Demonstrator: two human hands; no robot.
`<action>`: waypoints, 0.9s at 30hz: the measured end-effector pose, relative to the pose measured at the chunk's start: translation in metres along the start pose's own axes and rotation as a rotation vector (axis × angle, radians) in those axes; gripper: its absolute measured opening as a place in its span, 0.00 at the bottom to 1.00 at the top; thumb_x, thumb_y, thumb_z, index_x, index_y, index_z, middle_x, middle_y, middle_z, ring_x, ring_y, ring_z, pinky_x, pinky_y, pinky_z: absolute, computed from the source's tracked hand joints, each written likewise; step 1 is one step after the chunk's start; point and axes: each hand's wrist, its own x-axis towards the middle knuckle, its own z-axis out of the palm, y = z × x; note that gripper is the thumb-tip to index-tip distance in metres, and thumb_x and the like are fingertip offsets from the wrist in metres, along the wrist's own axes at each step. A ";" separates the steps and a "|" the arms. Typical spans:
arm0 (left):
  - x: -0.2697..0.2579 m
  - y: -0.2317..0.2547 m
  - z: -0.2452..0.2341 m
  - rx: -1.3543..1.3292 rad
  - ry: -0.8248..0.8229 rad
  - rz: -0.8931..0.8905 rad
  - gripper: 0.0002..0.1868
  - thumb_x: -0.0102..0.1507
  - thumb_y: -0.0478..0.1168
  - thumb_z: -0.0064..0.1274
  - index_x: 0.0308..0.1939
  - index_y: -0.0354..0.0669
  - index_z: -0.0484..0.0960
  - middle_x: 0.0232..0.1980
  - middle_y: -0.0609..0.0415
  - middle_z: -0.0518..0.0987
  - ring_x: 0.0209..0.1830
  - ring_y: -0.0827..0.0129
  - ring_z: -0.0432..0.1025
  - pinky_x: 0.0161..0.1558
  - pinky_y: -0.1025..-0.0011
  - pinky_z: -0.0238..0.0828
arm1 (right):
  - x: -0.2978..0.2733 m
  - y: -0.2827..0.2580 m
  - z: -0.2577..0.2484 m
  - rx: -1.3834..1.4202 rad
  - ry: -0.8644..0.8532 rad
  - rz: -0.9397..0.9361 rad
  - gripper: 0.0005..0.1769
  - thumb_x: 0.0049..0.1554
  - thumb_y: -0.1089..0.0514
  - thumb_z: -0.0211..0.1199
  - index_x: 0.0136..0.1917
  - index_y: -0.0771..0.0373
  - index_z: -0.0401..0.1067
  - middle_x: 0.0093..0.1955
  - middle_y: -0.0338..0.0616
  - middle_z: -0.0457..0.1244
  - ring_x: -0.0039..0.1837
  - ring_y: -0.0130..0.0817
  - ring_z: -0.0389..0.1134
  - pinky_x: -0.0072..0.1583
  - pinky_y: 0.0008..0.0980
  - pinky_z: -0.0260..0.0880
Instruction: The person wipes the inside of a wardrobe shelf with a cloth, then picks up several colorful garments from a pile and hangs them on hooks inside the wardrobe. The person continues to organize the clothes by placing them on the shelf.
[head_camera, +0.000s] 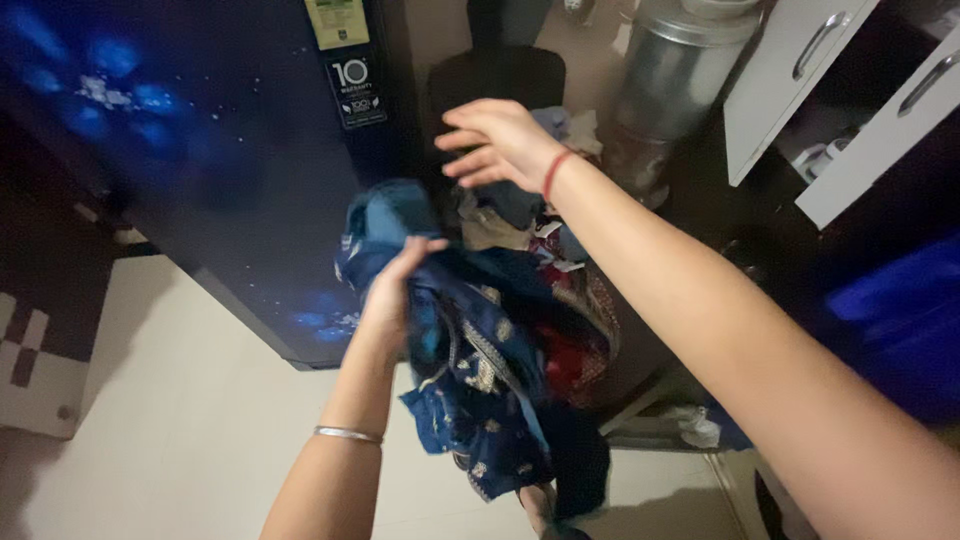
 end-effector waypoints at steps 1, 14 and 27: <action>-0.001 0.006 -0.017 -0.134 0.007 0.045 0.23 0.65 0.56 0.57 0.48 0.39 0.82 0.39 0.50 0.83 0.39 0.60 0.75 0.50 0.57 0.70 | 0.005 0.020 -0.021 0.003 0.052 0.013 0.26 0.58 0.48 0.63 0.65 0.63 0.66 0.64 0.58 0.68 0.49 0.47 0.76 0.48 0.44 0.78; 0.102 -0.019 -0.079 0.040 0.117 0.091 0.39 0.62 0.39 0.53 0.78 0.56 0.61 0.25 0.60 0.66 0.30 0.67 0.68 0.43 0.64 0.72 | 0.098 0.417 -0.184 0.254 0.463 0.780 0.25 0.57 0.48 0.58 0.66 0.55 0.69 0.78 0.41 0.53 0.74 0.57 0.52 0.70 0.57 0.61; 0.140 -0.014 -0.084 0.352 0.410 0.090 0.31 0.62 0.40 0.58 0.71 0.50 0.75 0.27 0.63 0.69 0.30 0.76 0.65 0.41 0.79 0.64 | 0.081 0.538 -0.161 0.499 0.492 0.889 0.37 0.51 0.42 0.60 0.74 0.45 0.64 0.84 0.28 0.48 0.78 0.60 0.45 0.74 0.61 0.54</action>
